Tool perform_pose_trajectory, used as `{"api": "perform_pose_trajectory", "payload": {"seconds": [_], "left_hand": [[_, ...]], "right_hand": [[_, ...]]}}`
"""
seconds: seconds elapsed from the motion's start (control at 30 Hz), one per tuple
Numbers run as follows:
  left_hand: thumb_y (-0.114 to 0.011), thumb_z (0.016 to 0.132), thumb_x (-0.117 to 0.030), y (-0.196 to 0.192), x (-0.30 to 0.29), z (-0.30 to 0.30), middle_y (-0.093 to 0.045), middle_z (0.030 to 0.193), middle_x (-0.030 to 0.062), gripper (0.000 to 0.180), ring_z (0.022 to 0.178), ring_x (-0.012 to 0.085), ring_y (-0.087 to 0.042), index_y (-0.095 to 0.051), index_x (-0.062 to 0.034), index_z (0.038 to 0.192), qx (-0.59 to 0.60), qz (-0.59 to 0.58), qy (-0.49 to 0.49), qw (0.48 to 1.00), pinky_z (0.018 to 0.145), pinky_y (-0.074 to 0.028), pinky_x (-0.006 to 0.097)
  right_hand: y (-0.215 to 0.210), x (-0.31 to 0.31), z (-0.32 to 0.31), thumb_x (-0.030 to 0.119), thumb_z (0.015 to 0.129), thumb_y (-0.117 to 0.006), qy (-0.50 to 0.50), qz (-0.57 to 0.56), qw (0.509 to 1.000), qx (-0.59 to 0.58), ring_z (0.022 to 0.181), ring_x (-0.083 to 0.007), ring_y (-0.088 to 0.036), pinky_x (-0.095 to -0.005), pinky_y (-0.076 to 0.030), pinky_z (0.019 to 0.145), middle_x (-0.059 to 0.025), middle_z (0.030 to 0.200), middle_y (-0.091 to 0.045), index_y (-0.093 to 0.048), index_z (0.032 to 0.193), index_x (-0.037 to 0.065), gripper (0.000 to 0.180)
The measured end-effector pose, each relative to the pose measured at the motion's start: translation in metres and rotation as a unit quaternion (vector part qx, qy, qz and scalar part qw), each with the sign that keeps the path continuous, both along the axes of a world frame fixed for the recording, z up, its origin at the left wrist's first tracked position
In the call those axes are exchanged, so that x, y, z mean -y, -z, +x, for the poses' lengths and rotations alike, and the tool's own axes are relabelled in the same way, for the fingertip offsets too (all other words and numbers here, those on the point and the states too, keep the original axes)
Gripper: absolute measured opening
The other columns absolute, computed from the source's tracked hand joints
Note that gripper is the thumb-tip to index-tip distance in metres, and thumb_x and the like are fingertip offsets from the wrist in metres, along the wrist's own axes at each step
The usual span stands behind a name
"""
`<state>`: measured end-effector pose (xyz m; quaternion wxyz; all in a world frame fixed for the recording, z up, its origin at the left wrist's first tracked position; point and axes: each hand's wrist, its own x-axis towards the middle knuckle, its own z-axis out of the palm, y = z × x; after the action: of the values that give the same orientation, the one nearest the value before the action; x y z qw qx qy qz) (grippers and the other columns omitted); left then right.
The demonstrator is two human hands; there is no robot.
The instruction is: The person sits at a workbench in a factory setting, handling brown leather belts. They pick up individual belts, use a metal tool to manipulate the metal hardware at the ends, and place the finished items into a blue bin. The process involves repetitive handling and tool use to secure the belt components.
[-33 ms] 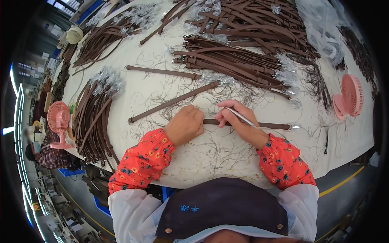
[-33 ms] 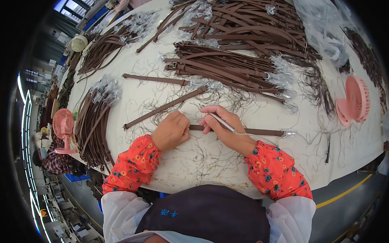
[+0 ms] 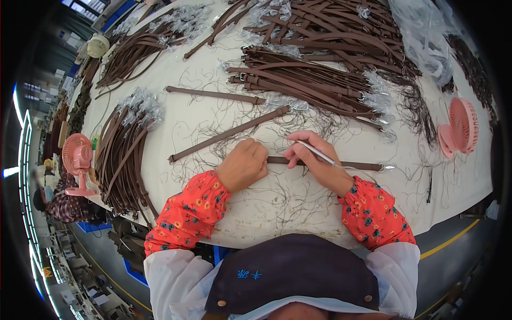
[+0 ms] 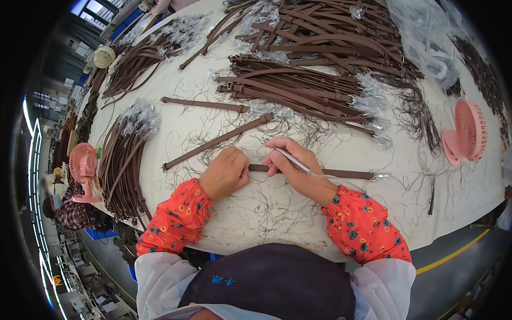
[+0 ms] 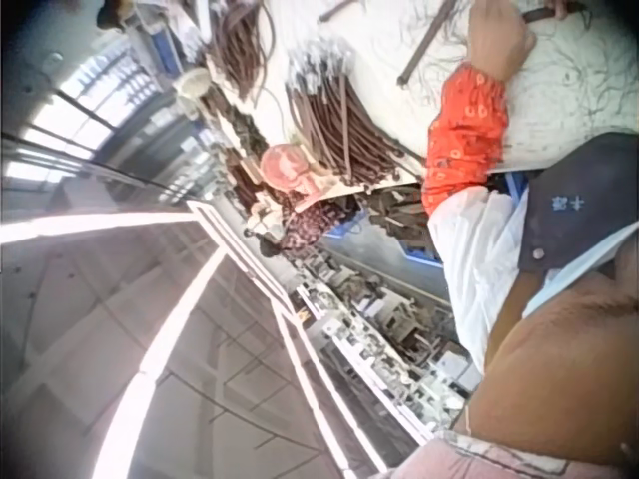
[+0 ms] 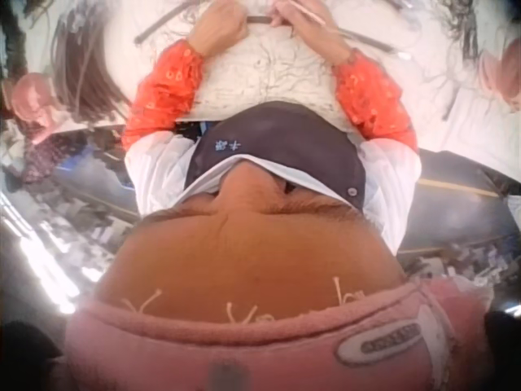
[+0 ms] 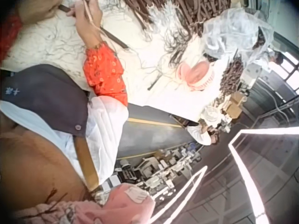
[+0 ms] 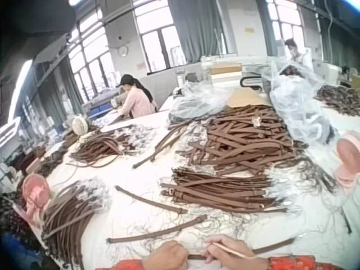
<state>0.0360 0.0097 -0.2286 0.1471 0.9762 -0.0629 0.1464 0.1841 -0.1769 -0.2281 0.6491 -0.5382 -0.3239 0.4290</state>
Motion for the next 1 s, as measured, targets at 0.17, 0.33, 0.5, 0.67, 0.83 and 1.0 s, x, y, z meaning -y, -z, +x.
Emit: {"api": "perform_pose_trajectory", "payload": {"seconds": [0.17, 0.33, 0.5, 0.67, 0.83, 1.0], "left_hand": [[-0.067, 0.072, 0.003, 0.011, 0.003, -0.002, -0.052, 0.083, 0.0110, 0.028, 0.082, 0.0320, -0.054, -0.049, -0.0045, 0.090, 0.030, -0.064, -0.023, 0.997, 0.073, -0.046, 0.040], [-0.068, 0.073, -0.001, 0.012, 0.003, -0.004, -0.054, 0.084, 0.0117, 0.024, 0.084, 0.0314, -0.055, -0.050, -0.0038, 0.088, 0.027, -0.072, -0.032, 0.997, 0.077, -0.046, 0.041], [-0.069, 0.073, -0.001, 0.014, 0.001, -0.005, -0.054, 0.084, 0.0117, 0.025, 0.085, 0.0315, -0.054, -0.050, -0.0042, 0.089, 0.020, -0.076, -0.034, 0.996, 0.077, -0.046, 0.040], [-0.068, 0.073, 0.004, 0.013, 0.001, -0.004, -0.052, 0.081, 0.0105, 0.028, 0.078, 0.0318, -0.052, -0.048, -0.0053, 0.090, 0.044, -0.122, -0.027, 0.991, 0.070, -0.044, 0.040], [-0.065, 0.079, 0.005, 0.011, 0.000, -0.005, -0.053, 0.082, 0.0088, 0.022, 0.074, 0.0253, -0.053, -0.049, -0.0046, 0.090, 0.038, -0.180, -0.062, 0.981, 0.068, -0.045, 0.034], [-0.064, 0.084, 0.005, 0.011, -0.002, -0.015, -0.057, 0.082, 0.0055, 0.017, 0.072, 0.0140, -0.054, -0.052, -0.0041, 0.092, -0.011, -0.371, -0.196, 0.908, 0.068, -0.046, 0.028]], "right_hand": [[0.004, 0.002, 0.004, 0.021, 0.105, -0.053, -0.029, 0.022, 0.998, -0.054, 0.079, -0.0114, -0.065, -0.0252, -0.052, 0.073, -0.0083, 0.092, -0.068, -0.055, 0.118, 0.000, 0.025], [0.003, 0.001, 0.004, 0.022, 0.105, -0.054, -0.083, -0.015, 0.996, -0.013, 0.079, -0.0106, -0.064, -0.0246, -0.052, 0.072, -0.0069, 0.088, -0.068, -0.057, 0.114, -0.001, 0.026], [0.003, -0.001, 0.001, 0.024, 0.104, -0.055, -0.093, -0.050, 0.994, 0.017, 0.078, -0.0094, -0.063, -0.0245, -0.052, 0.073, -0.0062, 0.089, -0.069, -0.059, 0.116, -0.001, 0.028], [0.000, -0.001, 0.000, 0.025, 0.104, -0.055, -0.097, -0.048, 0.994, 0.021, 0.079, -0.0095, -0.063, -0.0247, -0.053, 0.073, -0.0057, 0.088, -0.069, -0.060, 0.114, -0.001, 0.028], [0.003, 0.000, 0.001, 0.025, 0.105, -0.053, -0.090, -0.024, 0.995, 0.017, 0.079, -0.0091, -0.062, -0.0240, -0.051, 0.073, -0.0056, 0.091, -0.068, -0.059, 0.116, 0.000, 0.029], [0.003, 0.001, 0.001, 0.024, 0.107, -0.048, -0.061, 0.013, 0.998, -0.026, 0.079, -0.0094, -0.062, -0.0240, -0.049, 0.074, -0.0061, 0.092, -0.066, -0.058, 0.119, 0.001, 0.028]]}}
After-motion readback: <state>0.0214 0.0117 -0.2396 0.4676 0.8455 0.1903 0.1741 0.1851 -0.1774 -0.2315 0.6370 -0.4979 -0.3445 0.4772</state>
